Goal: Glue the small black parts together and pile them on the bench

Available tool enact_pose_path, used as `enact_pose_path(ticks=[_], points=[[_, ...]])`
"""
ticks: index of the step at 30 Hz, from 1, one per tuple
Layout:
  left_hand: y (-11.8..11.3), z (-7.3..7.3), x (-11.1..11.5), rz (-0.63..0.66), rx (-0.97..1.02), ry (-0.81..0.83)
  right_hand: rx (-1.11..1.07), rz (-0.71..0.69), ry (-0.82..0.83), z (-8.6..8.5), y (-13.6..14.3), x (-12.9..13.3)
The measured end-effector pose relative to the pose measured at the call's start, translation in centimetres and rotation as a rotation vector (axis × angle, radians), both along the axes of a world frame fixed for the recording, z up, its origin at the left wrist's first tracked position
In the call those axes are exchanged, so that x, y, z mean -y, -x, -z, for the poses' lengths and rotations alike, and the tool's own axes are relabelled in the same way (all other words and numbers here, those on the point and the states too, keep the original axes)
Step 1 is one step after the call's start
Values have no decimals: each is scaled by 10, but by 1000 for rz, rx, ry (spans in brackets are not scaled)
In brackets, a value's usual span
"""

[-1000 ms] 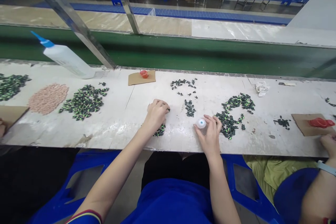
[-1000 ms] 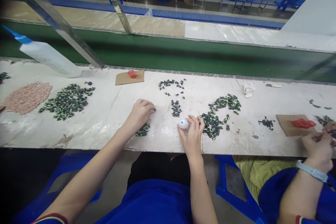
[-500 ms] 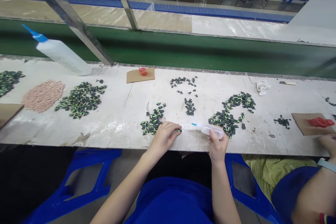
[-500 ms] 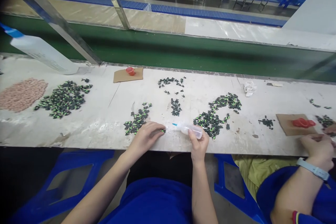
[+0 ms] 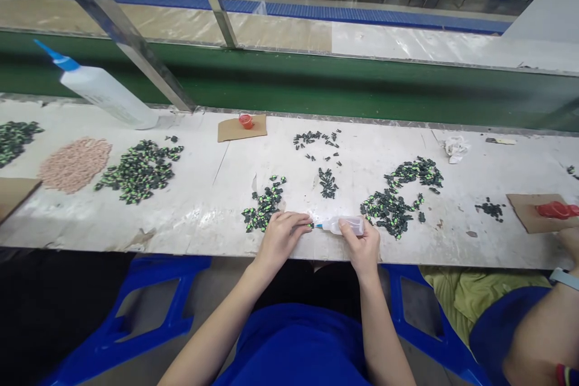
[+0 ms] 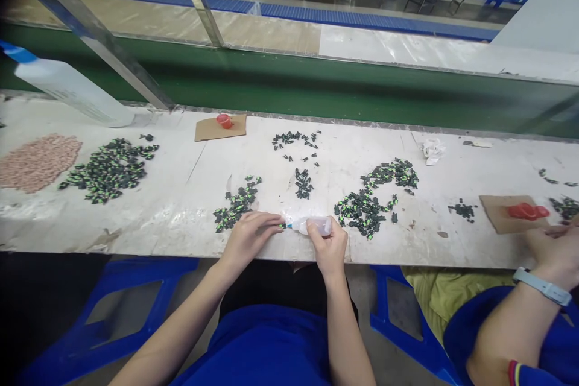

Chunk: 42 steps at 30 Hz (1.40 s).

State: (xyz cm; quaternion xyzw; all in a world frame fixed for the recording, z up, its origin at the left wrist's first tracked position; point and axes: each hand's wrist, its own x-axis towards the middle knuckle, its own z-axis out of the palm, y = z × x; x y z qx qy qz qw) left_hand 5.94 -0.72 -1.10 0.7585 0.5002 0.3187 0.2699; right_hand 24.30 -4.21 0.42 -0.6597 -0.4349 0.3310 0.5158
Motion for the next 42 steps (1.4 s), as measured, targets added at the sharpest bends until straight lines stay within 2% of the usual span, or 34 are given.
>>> enact_pose_path(ticks=[15, 24, 42], points=[[1, 6, -1, 1, -27, -50, 1, -11, 20, -4, 2, -2], [1, 4, -1, 5, -27, -58, -22, 5, 33, -7, 3, -3], [1, 5, -1, -9, -32, -47, -33, 41, 21, -3, 3, -2]])
